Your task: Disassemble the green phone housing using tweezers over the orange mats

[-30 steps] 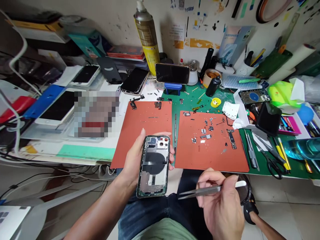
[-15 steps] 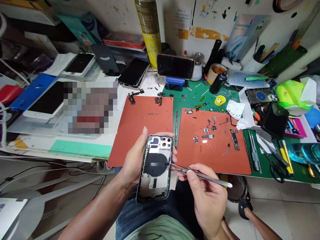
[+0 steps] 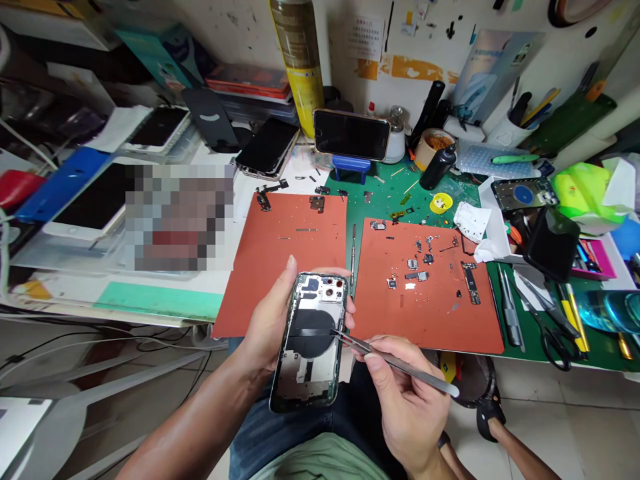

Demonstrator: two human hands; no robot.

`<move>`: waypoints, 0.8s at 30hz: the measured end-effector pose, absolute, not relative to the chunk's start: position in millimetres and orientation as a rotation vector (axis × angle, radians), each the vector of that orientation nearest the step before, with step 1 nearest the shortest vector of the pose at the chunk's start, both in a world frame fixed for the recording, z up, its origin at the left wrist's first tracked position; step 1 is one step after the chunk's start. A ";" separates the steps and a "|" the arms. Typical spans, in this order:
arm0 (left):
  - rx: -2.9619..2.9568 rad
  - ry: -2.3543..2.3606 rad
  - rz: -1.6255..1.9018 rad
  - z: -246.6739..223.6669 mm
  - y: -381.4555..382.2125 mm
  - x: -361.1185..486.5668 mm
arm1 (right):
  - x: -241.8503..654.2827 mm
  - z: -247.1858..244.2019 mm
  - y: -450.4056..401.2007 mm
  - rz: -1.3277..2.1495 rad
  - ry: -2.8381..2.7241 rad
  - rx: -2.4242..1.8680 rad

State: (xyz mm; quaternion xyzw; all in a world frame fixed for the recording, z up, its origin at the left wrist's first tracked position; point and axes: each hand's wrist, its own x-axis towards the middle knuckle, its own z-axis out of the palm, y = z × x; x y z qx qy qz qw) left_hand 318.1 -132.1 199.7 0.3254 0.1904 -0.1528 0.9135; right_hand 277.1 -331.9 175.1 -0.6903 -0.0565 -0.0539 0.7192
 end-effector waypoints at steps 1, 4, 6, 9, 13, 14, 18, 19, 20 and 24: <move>0.673 0.389 -0.313 199.7 -132.0 317.9 | 277.2 174.5 -332.2 -0.118 -0.126 -1.525; 0.667 0.380 -0.321 198.7 -131.4 316.9 | 277.6 172.7 -333.3 -0.118 -0.131 -1.535; 0.653 0.384 -0.332 197.9 -130.9 316.6 | 277.8 171.9 -334.1 -0.120 -0.137 -1.547; 0.644 0.387 -0.344 198.1 -130.5 317.2 | 277.9 171.1 -335.4 -0.116 -0.143 -1.566; 0.649 0.373 -0.363 199.8 -130.9 318.4 | 277.8 167.4 -337.5 -0.135 -0.154 -1.603; 0.650 0.369 -0.365 200.1 -131.1 318.4 | 277.8 166.1 -338.1 -0.140 -0.160 -1.607; 0.658 0.358 -0.354 199.4 -130.9 317.5 | 278.7 163.4 -339.5 -0.156 -0.181 -1.606; 0.662 0.361 -0.352 199.0 -130.7 317.4 | 279.3 163.9 -339.7 -0.157 -0.185 -1.609; 0.665 0.365 -0.353 198.8 -130.5 317.4 | 280.1 164.8 -339.7 -0.156 -0.191 -1.612; 0.650 0.378 -0.381 198.5 -130.5 318.1 | 282.7 169.8 -339.6 -0.127 -0.214 -1.597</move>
